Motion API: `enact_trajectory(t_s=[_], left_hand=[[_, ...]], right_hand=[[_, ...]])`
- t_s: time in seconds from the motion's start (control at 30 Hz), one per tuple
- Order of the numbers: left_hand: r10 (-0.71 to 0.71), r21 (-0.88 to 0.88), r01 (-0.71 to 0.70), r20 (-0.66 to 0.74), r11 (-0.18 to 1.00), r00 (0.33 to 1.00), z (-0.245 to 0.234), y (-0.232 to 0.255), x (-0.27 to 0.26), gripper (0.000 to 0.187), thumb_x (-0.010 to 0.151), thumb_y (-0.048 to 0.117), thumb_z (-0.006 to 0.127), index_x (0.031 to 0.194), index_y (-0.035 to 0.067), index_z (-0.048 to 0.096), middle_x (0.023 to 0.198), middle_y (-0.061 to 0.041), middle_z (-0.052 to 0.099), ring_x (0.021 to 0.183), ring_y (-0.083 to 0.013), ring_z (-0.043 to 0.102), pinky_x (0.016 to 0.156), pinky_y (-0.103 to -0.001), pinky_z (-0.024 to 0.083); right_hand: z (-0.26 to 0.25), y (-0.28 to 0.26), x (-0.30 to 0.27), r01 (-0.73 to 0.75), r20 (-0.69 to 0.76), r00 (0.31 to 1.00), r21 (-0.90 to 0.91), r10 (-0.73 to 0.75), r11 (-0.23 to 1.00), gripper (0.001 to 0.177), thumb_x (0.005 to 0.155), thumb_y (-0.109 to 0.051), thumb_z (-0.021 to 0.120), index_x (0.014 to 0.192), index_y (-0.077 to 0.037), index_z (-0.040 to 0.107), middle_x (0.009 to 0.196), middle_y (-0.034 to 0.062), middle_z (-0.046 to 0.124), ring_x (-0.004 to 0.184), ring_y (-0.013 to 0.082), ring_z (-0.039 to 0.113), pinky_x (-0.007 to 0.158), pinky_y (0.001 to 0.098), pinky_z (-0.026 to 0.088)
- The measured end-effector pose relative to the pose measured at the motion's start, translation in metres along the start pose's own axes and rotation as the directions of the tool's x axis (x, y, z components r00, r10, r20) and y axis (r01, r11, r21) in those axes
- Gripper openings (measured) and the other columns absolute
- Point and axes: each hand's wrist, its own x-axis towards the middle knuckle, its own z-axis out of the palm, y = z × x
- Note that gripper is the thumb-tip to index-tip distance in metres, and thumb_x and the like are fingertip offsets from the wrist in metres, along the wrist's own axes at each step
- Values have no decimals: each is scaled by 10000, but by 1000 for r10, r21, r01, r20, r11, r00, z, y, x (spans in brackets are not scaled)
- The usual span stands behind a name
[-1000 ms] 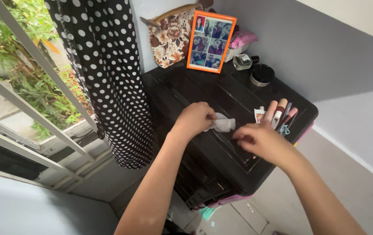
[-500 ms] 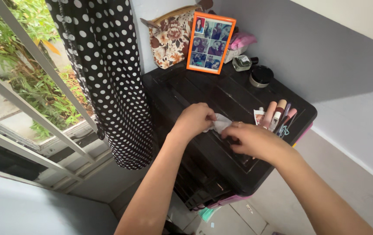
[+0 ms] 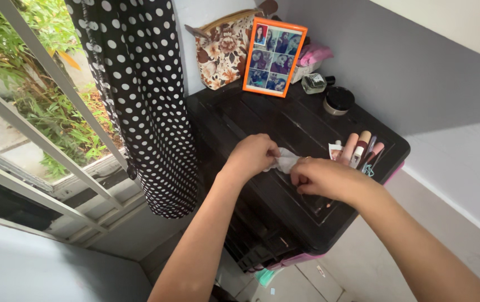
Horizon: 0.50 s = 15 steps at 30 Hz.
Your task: The person wipes the top of a black plastic storage unit and a wall-mounted shelf with a white wipe. They move a framed photo and cosmetic items aside to clean underneath, then return them. The person also wipes the side of the storage unit and handles several bottles and tubes on the shelf.
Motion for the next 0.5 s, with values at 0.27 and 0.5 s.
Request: enact_trajectory(t_s=[0.27,0.5], left_hand=[[103,82,-105,28,991,994,4,7,0,153,725,101,742,870,100,790,903,-115,723,889,-313,700,780,-419,567],[-166,224,121,198,967,966,3,36,3,197,697,110,740,873,153,816,869,-134,752,866,-327,723,796,-430,576]], right_hand=[[1,2,-16,-32,-80,996,167,46,985,210,798,-144,767,973,-80,670,994,40,690,864,176,730,856,322,540],[16,-5,-22,-99,-241,958,228,155,969,257,784,-171,813,965,-37,689,956,67,664,857,214,715,784,345,557]])
